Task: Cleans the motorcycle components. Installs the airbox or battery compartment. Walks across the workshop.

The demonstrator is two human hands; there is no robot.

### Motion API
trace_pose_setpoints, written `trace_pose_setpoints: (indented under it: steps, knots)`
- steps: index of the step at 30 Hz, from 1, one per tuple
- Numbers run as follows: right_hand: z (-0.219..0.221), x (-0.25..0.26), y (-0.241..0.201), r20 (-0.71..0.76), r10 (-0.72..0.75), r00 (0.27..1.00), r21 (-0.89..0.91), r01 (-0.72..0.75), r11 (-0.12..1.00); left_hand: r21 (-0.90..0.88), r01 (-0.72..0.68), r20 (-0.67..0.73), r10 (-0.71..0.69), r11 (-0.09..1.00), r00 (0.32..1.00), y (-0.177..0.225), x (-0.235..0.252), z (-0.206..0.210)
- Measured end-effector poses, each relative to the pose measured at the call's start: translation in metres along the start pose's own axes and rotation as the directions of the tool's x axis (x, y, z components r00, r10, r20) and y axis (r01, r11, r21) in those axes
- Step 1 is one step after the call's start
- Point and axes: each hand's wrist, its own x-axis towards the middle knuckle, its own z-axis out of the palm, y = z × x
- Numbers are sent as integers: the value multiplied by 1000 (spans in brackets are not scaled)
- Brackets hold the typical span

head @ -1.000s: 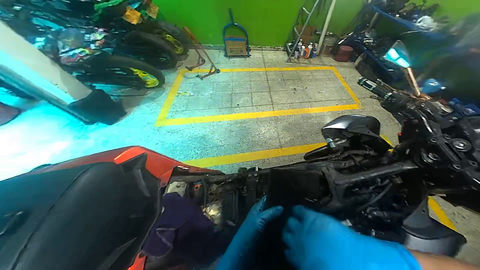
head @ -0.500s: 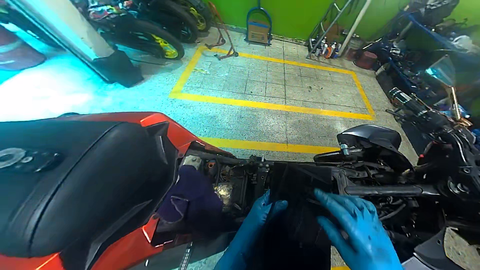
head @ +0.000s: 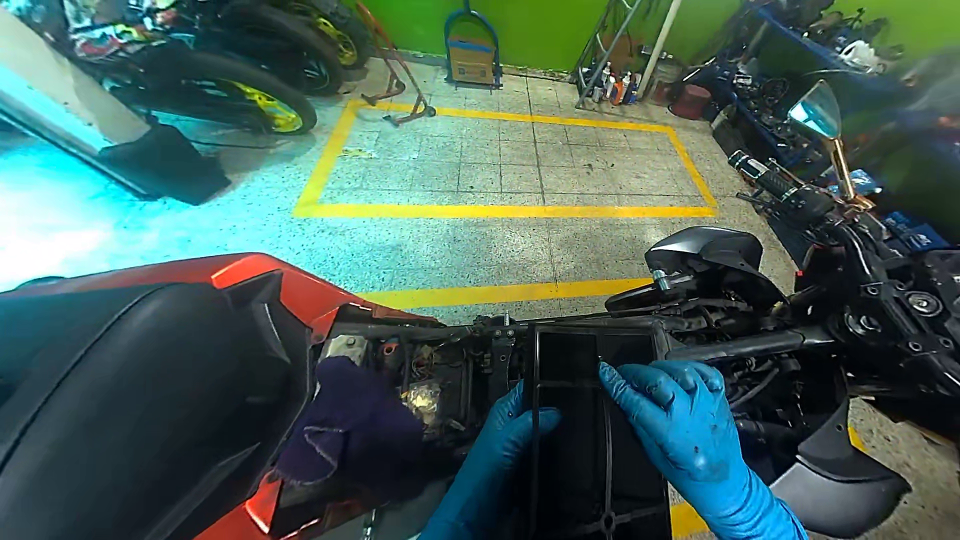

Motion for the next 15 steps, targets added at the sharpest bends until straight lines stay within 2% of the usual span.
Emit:
trace_pose_setpoints:
  steps: [4, 8, 9, 11, 13, 15]
  knots:
    - [0, -6, -4, -16, -42, 999, 35, 42, 998, 63, -20, 10, 19, 998, 1000, 7, -3, -2]
    - [-1, -10, -4, 4, -100, 995, -29, 100, 995, -166, -109, 103, 127, 980, 986, -4, -6, -12]
    - [0, -10, -5, 16, -118, 993, -51, 118, 992, -169, -124, 152, 150, 978, 977, -6, -6, -16]
    - [3, -9, -10, 24, -125, 992, -37, 125, 991, 29, -128, 90, 125, 991, 988, -2, -5, -11]
    - [6, -10, -15, -10, -23, 1000, 89, 24, 996, 113, -95, -18, 98, 989, 995, 5, -1, -3]
    - [5, -10, -16, -42, 214, 976, 286, -194, 938, 116, -154, -46, 160, 981, 986, 9, -1, -3]
